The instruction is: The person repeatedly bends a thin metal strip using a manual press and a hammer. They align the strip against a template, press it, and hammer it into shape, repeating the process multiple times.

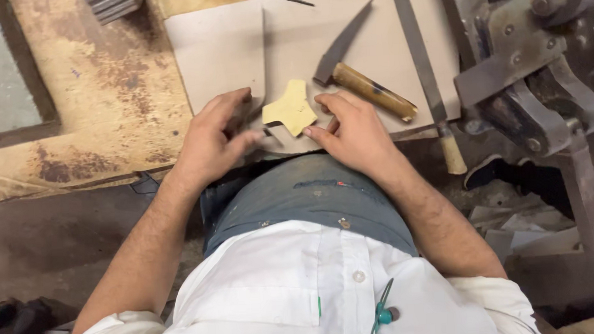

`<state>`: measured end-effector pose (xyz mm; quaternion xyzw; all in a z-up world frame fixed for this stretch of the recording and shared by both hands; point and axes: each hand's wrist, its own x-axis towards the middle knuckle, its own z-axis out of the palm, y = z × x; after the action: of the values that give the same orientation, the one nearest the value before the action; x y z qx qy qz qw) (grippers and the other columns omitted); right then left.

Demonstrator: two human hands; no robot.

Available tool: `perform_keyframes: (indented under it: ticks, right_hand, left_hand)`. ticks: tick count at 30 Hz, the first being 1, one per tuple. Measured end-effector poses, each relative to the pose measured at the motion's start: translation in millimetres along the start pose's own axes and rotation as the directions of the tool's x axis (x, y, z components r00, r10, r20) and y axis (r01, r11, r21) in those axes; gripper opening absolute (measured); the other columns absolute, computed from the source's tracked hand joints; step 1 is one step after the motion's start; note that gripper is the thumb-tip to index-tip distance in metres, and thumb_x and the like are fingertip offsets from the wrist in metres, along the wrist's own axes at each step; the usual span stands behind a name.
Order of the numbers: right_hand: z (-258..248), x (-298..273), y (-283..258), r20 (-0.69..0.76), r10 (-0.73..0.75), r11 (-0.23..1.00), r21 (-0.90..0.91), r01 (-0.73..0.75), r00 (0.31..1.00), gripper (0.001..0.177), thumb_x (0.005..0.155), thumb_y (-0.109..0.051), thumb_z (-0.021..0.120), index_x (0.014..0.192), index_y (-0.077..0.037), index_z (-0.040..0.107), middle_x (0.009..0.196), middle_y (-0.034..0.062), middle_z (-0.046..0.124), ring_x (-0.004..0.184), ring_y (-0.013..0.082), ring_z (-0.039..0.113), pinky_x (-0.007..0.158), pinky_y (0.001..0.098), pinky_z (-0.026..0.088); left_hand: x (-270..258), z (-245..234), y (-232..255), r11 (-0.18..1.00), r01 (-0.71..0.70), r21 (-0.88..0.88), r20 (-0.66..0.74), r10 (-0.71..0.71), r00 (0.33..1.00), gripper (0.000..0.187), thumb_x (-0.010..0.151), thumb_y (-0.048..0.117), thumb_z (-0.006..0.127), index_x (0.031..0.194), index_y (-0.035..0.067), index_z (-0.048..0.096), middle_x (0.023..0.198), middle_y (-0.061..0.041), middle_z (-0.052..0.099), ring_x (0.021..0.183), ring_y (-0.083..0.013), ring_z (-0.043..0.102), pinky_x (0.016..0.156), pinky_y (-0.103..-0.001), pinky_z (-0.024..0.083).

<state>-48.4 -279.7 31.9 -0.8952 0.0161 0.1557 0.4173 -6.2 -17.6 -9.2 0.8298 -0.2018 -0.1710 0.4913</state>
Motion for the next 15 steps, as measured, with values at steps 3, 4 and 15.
perform_keyframes:
  ticks: [3,4,15]
  right_hand:
    - [20.9,12.8,-3.4,-0.042,-0.011,1.0,-0.007,0.011,0.999,0.05,0.083,-0.015,0.083,0.125,0.004,0.064,0.107,0.0164,0.066,0.074,0.0229,0.07,0.068,0.0343,0.057]
    - [27.9,15.4,-2.1,-0.063,-0.045,0.999,-0.011,0.044,0.997,0.049,0.084,-0.014,0.082,0.126,0.004,0.065,0.107,0.0165,0.065,0.075,0.0235,0.069,0.069,0.0349,0.057]
    - [53.4,25.5,0.6,-0.15,-0.078,0.995,-0.08,0.066,0.986,0.044,0.081,-0.013,0.087,0.12,0.0,0.072,0.101,0.0134,0.066,0.086,0.026,0.067,0.078,0.0365,0.055]
  left_hand:
    - [-0.5,-14.0,9.6,0.997,0.073,0.001,0.13,-0.072,0.989,0.083,0.067,0.017,0.092,0.139,0.001,0.053,0.135,-0.019,0.056,0.107,-0.0309,0.066,0.081,-0.037,0.058]
    - [1.1,-13.6,11.3,0.992,0.123,0.007,0.187,-0.122,0.975,0.083,0.066,0.015,0.091,0.139,0.003,0.054,0.135,-0.017,0.056,0.103,-0.03,0.066,0.083,-0.037,0.057]
    - [12.7,3.2,-12.5,0.998,-0.049,0.029,0.161,0.043,0.986,0.059,0.073,0.005,0.085,0.127,0.001,0.063,0.116,-0.015,0.062,0.102,-0.0334,0.066,0.088,-0.04,0.055]
